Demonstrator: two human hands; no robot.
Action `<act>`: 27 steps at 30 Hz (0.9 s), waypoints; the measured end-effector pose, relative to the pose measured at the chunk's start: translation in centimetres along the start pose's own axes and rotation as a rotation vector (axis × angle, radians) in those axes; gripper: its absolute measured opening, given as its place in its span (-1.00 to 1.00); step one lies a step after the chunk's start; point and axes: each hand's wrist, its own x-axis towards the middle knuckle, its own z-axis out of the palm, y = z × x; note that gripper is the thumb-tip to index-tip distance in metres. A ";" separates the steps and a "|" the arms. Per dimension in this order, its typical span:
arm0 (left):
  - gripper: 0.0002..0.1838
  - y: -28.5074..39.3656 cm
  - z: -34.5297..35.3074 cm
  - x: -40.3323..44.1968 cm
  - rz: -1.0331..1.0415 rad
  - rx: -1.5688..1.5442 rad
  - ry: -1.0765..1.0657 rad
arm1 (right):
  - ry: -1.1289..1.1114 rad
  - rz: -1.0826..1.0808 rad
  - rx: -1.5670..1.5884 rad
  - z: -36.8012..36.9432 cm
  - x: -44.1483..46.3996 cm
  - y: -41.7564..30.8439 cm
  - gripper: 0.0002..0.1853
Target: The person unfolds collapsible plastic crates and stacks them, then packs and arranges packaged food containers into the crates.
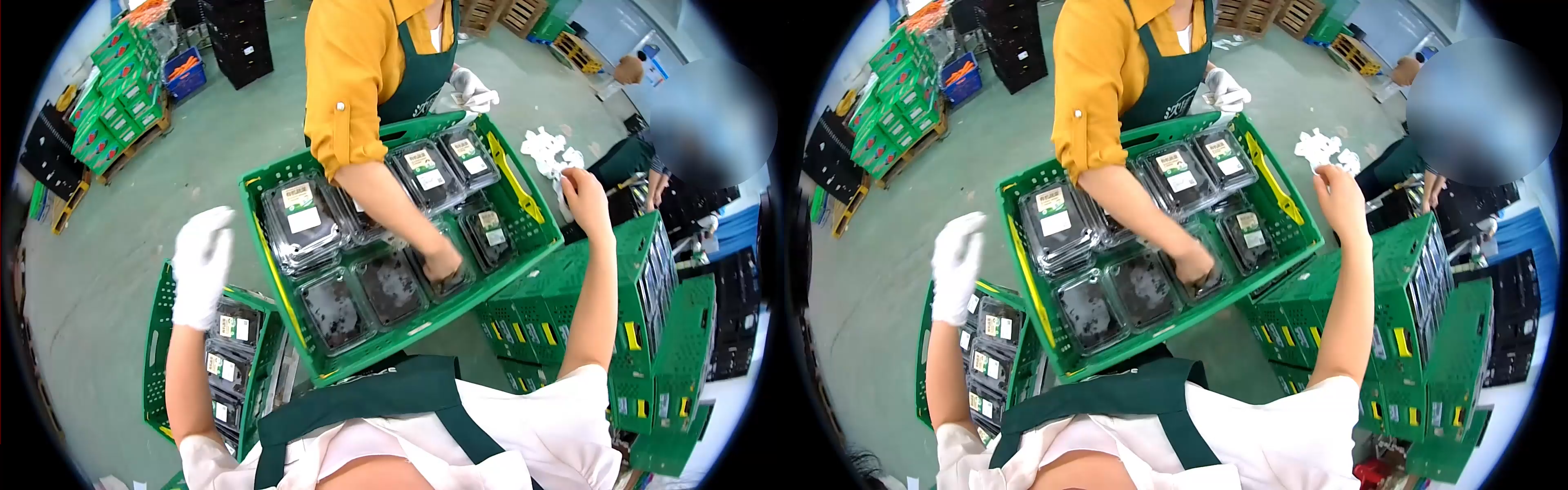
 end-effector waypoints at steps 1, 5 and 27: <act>-0.75 1.2 2.3 1.2 0.040 0.013 -0.069 | -0.014 -0.075 0.018 1.3 2.3 0.9 -0.75; -0.72 3.2 11.2 6.6 0.055 0.194 -0.474 | -0.267 -0.453 0.142 10.5 10.4 -1.0 -0.60; -0.37 7.9 16.2 9.1 -0.184 0.055 -0.373 | -0.320 -0.738 0.330 22.9 15.0 -4.9 -0.38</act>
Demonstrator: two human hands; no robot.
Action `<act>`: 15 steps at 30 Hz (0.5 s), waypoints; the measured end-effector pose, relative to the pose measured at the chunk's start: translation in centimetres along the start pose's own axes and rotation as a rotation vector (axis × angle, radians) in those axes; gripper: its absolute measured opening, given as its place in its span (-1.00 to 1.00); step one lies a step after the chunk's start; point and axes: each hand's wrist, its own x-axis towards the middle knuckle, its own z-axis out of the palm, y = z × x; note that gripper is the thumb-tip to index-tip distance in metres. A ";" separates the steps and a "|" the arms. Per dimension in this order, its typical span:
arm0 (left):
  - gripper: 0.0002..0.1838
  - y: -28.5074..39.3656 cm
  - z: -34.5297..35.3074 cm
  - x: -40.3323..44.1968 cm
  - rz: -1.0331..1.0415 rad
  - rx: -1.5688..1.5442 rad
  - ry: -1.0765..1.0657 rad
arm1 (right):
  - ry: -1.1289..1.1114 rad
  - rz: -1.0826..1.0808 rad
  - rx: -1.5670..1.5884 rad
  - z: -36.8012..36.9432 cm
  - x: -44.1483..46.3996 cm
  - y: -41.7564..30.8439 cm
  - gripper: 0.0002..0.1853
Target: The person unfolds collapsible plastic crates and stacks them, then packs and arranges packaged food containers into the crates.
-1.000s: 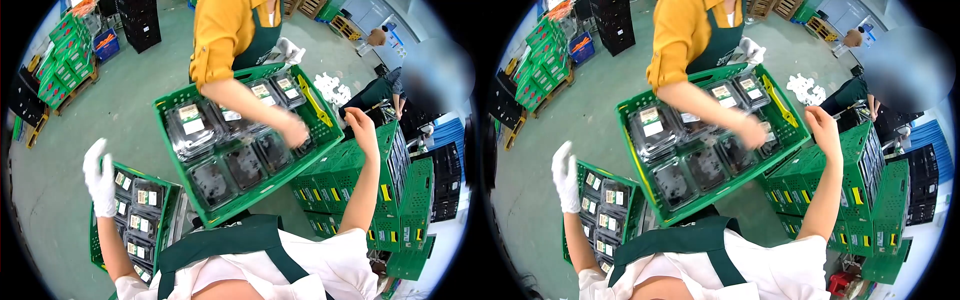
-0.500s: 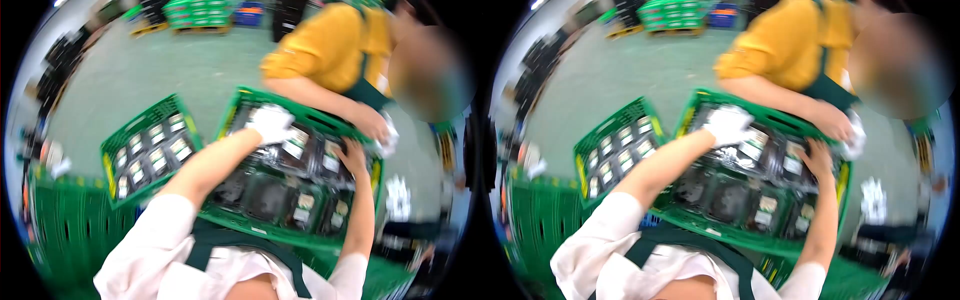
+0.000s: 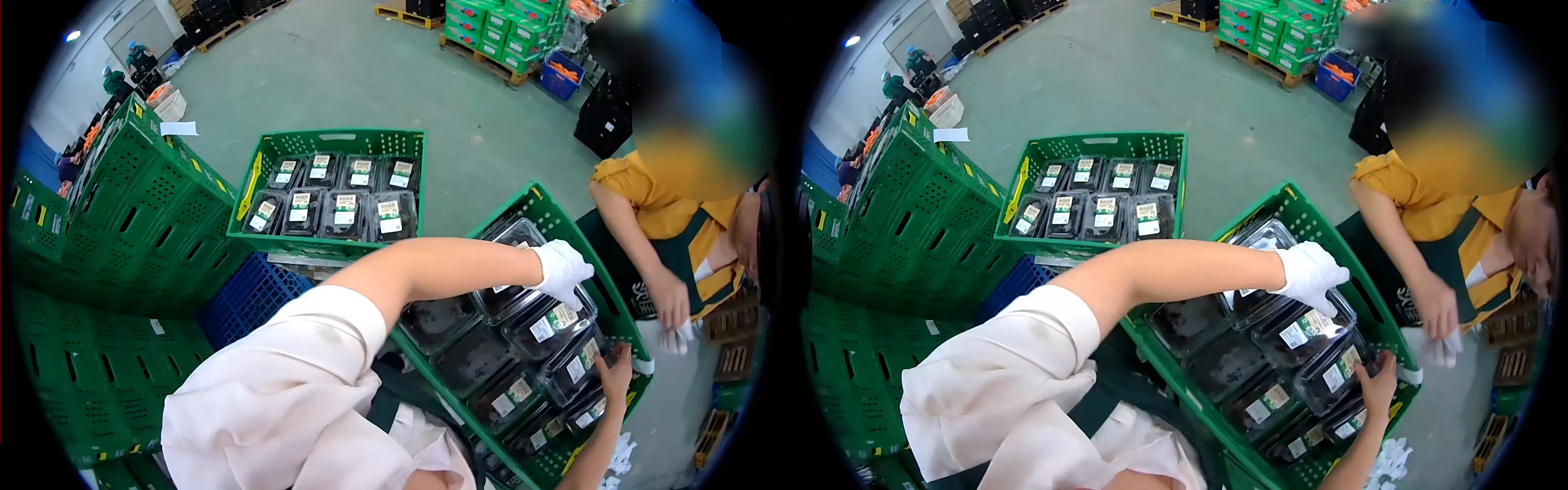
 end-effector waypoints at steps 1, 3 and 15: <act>-0.41 0.5 -0.4 -1.3 0.026 -0.012 0.014 | -0.067 0.024 0.090 0.5 -0.2 0.5 -0.32; -0.45 2.1 -1.4 -3.1 0.072 -0.037 0.032 | -0.117 0.073 0.040 1.5 -0.3 0.1 -0.24; -0.55 3.2 -16.5 -24.6 -0.138 -0.163 1.229 | 0.168 -0.049 -0.235 -7.8 -8.5 -15.2 -0.50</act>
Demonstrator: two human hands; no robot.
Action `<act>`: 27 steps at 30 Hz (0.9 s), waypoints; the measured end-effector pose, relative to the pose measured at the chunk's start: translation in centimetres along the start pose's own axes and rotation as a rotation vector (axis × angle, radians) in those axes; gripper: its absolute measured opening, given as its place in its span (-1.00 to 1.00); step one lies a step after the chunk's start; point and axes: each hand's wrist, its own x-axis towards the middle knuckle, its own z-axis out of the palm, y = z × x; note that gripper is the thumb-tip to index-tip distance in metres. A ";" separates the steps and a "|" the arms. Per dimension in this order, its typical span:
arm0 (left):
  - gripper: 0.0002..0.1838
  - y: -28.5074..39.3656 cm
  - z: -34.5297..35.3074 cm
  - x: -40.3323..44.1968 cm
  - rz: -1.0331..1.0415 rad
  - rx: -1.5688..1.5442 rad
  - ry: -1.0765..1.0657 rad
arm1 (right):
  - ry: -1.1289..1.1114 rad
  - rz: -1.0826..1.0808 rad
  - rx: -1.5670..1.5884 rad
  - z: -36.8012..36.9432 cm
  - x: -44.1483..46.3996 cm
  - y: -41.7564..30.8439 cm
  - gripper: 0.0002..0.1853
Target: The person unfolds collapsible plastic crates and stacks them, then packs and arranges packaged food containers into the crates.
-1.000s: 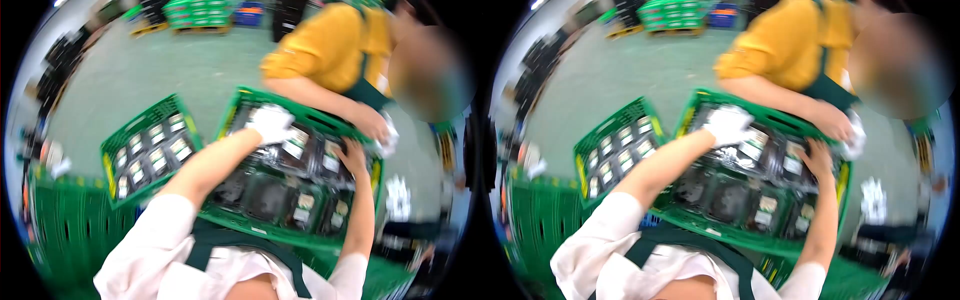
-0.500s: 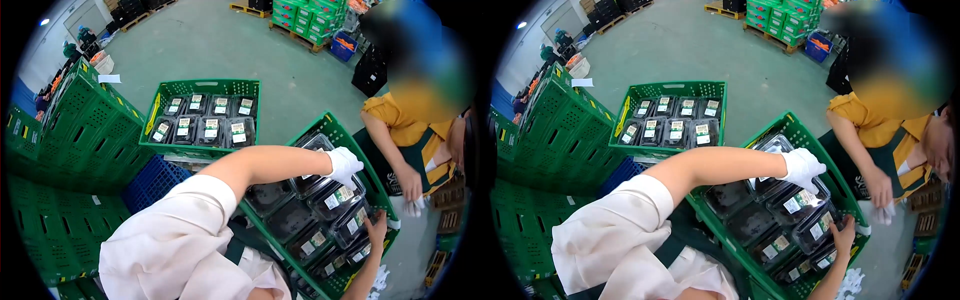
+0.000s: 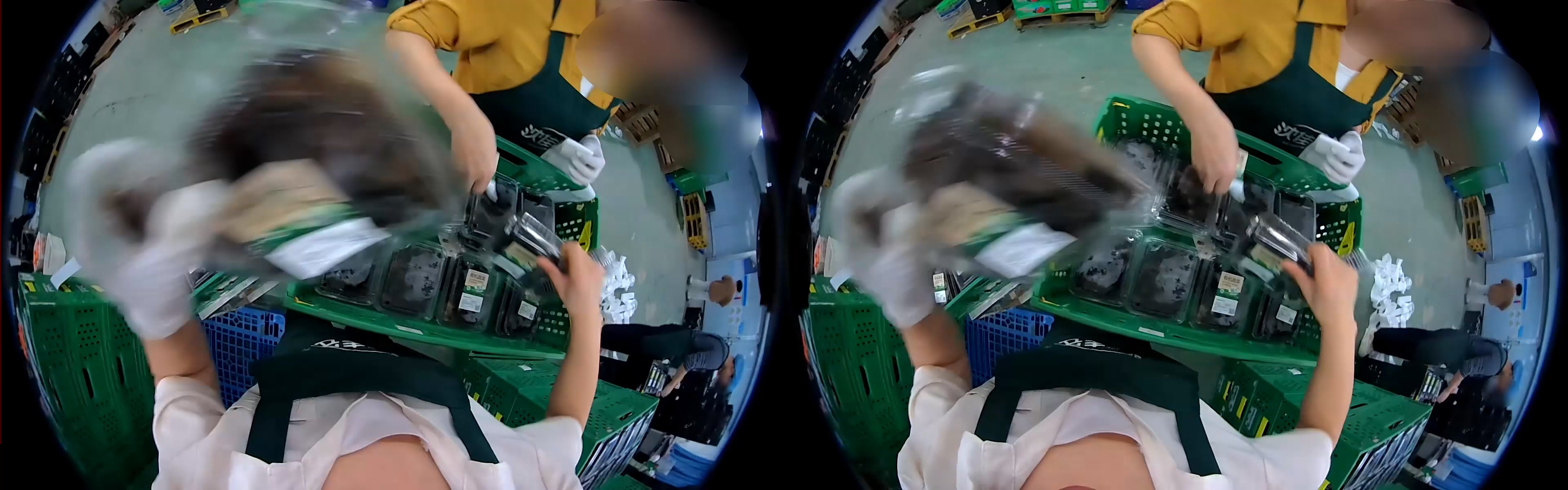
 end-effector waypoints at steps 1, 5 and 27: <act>-0.60 -1.5 -5.1 1.6 0.084 0.099 0.000 | 0.112 -0.084 -0.004 -2.0 -0.4 -1.8 -0.49; -0.73 -3.9 -17.9 3.7 0.177 0.465 0.193 | 0.103 0.045 -0.010 -9.2 1.0 -8.3 -0.45; -0.31 -55.2 -25.1 -5.2 -0.395 0.806 -0.724 | -0.560 -0.798 0.341 46.5 35.0 -56.7 -0.41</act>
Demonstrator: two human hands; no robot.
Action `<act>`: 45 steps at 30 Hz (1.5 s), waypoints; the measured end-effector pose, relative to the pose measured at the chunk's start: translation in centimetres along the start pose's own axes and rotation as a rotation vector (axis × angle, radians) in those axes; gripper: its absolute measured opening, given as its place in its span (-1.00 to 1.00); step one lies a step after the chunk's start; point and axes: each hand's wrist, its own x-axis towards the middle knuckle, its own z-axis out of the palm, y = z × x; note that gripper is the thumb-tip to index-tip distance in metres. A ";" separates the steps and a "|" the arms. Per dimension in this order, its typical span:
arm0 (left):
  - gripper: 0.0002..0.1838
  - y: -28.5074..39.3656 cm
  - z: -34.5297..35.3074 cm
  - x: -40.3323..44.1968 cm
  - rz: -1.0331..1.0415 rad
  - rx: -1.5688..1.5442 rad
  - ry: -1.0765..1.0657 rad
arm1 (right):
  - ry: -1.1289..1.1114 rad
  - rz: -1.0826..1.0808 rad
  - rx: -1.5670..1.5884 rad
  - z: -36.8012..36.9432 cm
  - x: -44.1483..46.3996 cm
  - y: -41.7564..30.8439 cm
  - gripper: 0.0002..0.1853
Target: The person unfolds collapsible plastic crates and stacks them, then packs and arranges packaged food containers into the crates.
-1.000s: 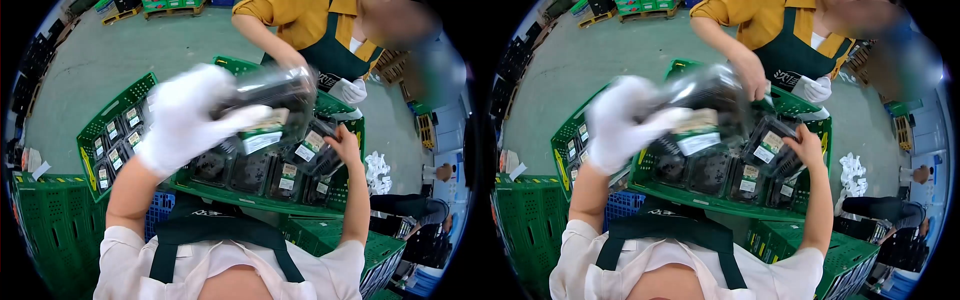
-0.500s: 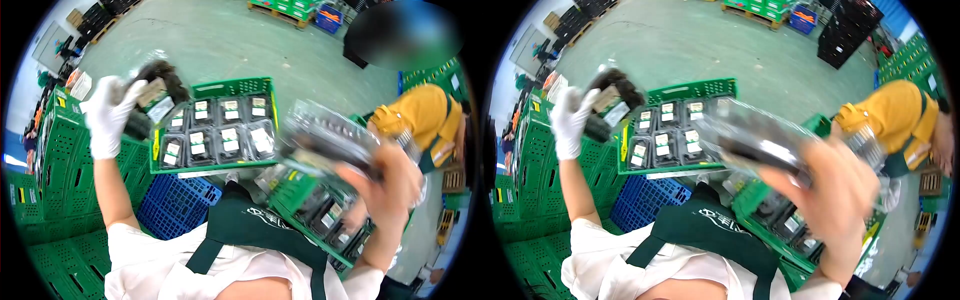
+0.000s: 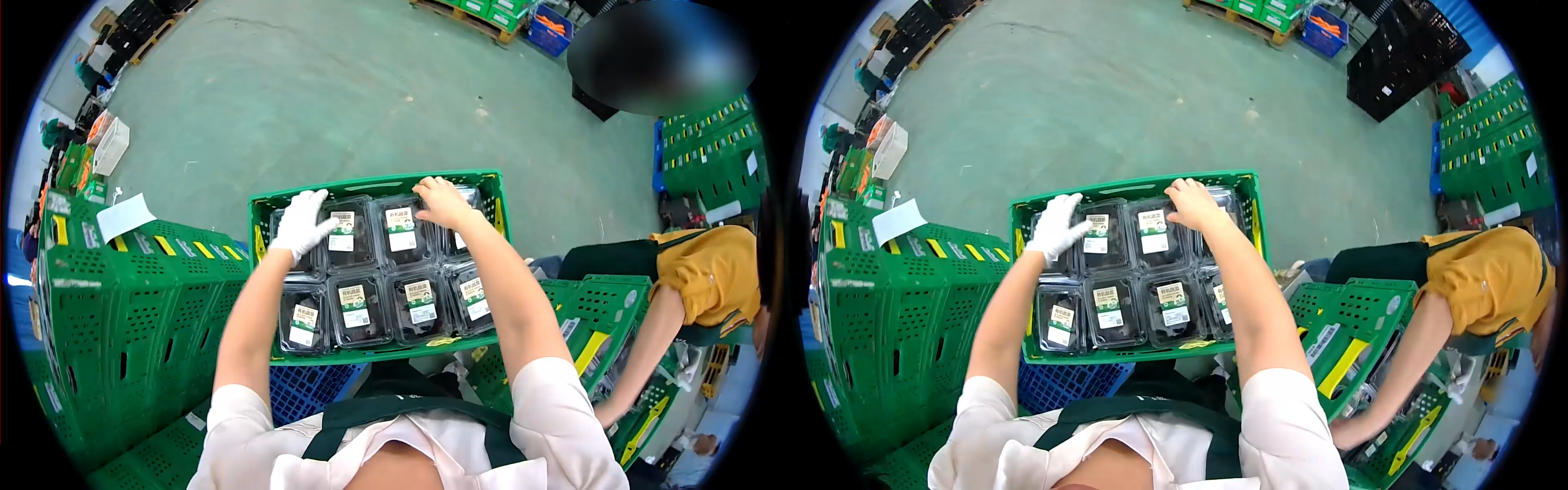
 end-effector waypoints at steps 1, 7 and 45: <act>-0.19 -0.4 1.7 -0.8 -0.007 0.053 -0.116 | -0.108 0.069 -0.036 0.5 0.0 -0.5 -0.31; -0.40 0.6 5.1 -4.9 -0.064 -0.007 0.249 | 0.024 0.086 0.129 -8.5 -6.3 -2.4 -0.50; -0.69 60.0 -3.4 -17.8 1.009 -0.065 -0.402 | 0.779 1.137 0.172 -15.7 -85.5 -15.1 -0.64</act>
